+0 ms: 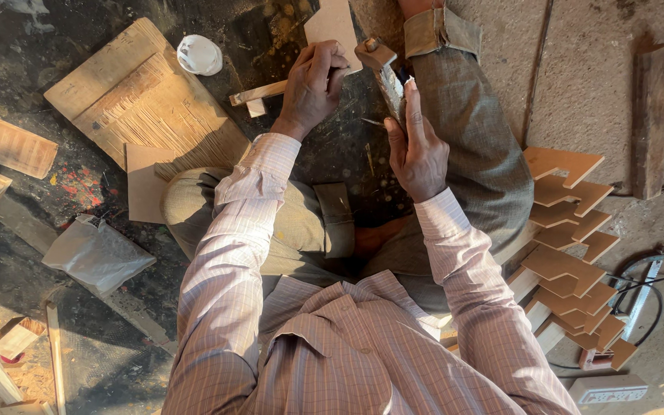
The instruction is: The person sits on the workshop floor assembling small cut wooden pieces. They fit parts together, apply glue from a small white cup, and tap joints with a hammer, working on pieces one at a time and setting completed assemblies aside.
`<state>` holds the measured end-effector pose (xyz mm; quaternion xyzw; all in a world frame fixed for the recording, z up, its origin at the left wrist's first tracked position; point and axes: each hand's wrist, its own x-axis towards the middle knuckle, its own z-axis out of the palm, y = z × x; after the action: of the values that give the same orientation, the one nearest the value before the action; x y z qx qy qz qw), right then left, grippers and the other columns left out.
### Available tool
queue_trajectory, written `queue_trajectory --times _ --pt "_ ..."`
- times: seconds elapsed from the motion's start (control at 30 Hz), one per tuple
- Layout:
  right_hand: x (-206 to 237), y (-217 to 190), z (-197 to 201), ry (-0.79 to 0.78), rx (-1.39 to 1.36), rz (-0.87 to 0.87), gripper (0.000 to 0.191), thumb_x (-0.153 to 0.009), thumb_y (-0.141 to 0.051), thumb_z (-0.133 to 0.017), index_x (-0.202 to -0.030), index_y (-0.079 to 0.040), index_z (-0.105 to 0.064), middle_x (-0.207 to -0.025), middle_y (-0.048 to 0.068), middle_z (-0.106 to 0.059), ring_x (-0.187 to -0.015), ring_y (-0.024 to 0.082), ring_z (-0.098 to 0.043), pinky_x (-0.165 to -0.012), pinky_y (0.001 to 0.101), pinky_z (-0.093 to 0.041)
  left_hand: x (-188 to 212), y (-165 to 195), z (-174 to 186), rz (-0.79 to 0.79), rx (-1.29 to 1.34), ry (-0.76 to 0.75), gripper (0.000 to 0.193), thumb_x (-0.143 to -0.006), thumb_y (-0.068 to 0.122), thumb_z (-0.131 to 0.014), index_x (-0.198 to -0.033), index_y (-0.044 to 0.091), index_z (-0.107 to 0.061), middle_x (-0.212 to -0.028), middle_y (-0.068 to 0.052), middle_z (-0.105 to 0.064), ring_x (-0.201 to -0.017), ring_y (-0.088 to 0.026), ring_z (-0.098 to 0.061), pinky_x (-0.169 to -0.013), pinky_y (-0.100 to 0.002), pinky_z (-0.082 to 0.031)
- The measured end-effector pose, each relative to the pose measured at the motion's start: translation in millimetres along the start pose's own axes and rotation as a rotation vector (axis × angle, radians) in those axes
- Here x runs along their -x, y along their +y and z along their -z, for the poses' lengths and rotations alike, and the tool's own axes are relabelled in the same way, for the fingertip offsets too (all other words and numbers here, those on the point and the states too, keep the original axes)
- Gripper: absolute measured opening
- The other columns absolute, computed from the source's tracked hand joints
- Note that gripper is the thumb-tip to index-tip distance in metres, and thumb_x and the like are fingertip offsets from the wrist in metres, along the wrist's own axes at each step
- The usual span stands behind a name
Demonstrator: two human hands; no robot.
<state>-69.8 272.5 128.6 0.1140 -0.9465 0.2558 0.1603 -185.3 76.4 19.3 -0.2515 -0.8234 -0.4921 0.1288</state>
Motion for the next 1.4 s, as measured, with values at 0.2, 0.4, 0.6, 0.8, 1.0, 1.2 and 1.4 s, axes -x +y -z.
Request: queue_trajectory --times 0.2,0.4,0.6,0.8,1.0,1.2,1.4 --pt "-4 2 1 -0.357 0.123 -0.238 0.057 -0.113 -0.030 -0.060 -0.161 -0.008 -0.039 -0.083 0.015 -0.074 -0.067 0.030 -0.073 -0.057 0.0436 -0.057 0 0 -1 0.049 0.022 -0.040 0.041 -0.092 -0.004 -0.078 -0.118 0.007 -0.049 -0.101 -0.006 -0.076 -0.109 -0.026 -0.072 -0.093 -0.041 -0.057" --pt "-1 2 1 0.024 -0.014 -0.010 0.052 -0.125 -0.030 -0.052 -0.166 -0.014 -0.024 -0.117 0.023 -0.073 -0.091 0.030 -0.078 -0.067 0.0350 -0.063 0 -2 -2 0.026 0.015 -0.021 0.043 -0.088 -0.006 -0.078 -0.118 0.007 -0.050 -0.100 -0.008 -0.076 -0.107 -0.029 -0.071 -0.094 -0.045 -0.055" --pt "2 6 -1 -0.243 0.103 -0.158 0.057 -0.115 -0.033 -0.059 -0.163 -0.014 -0.036 -0.080 0.012 -0.071 -0.062 0.025 -0.070 -0.054 0.0411 -0.056 3 -4 -5 0.086 0.042 -0.018 0.042 -0.090 -0.002 -0.080 -0.119 0.008 -0.051 -0.103 -0.008 -0.076 -0.109 -0.030 -0.071 -0.094 -0.043 -0.055" --pt "5 7 1 -0.233 0.119 -0.113 0.058 -0.115 -0.033 -0.058 -0.164 -0.014 -0.033 -0.083 0.011 -0.072 -0.059 0.025 -0.068 -0.051 0.0397 -0.054 4 -7 -6 0.068 0.041 -0.046 0.041 -0.091 -0.004 -0.078 -0.119 0.008 -0.051 -0.099 -0.006 -0.077 -0.107 -0.027 -0.072 -0.096 -0.043 -0.055" --pt "1 8 -4 0.010 -0.017 0.009 0.051 -0.126 -0.030 -0.047 -0.167 -0.020 -0.018 -0.130 0.025 -0.071 -0.101 0.034 -0.078 -0.078 0.0330 -0.065 3 -6 -5 0.008 0.025 -0.003 0.042 -0.090 -0.004 -0.078 -0.119 0.006 -0.050 -0.100 -0.008 -0.077 -0.109 -0.032 -0.070 -0.092 -0.045 -0.055" --pt "-1 27 -12 -0.207 -0.325 -0.324 0.063 -0.114 -0.032 -0.058 -0.165 -0.005 -0.031 -0.144 0.024 -0.069 -0.077 0.021 -0.077 -0.064 0.0353 -0.060 3 -5 -7 0.080 0.030 -0.020 0.040 -0.090 -0.002 -0.079 -0.117 0.008 -0.051 -0.100 -0.005 -0.075 -0.106 -0.028 -0.071 -0.094 -0.044 -0.057" --pt "-32 51 -73 0.152 -0.233 -0.040 0.078 -0.115 -0.025 -0.075 -0.166 -0.021 -0.016 -0.140 0.026 -0.066 -0.120 0.027 -0.075 -0.099 0.0349 -0.066 5 -4 -4 0.045 0.029 -0.021 0.038 -0.096 0.002 -0.079 -0.122 0.005 -0.051 -0.102 -0.006 -0.075 -0.107 -0.031 -0.069 -0.091 -0.043 -0.056"
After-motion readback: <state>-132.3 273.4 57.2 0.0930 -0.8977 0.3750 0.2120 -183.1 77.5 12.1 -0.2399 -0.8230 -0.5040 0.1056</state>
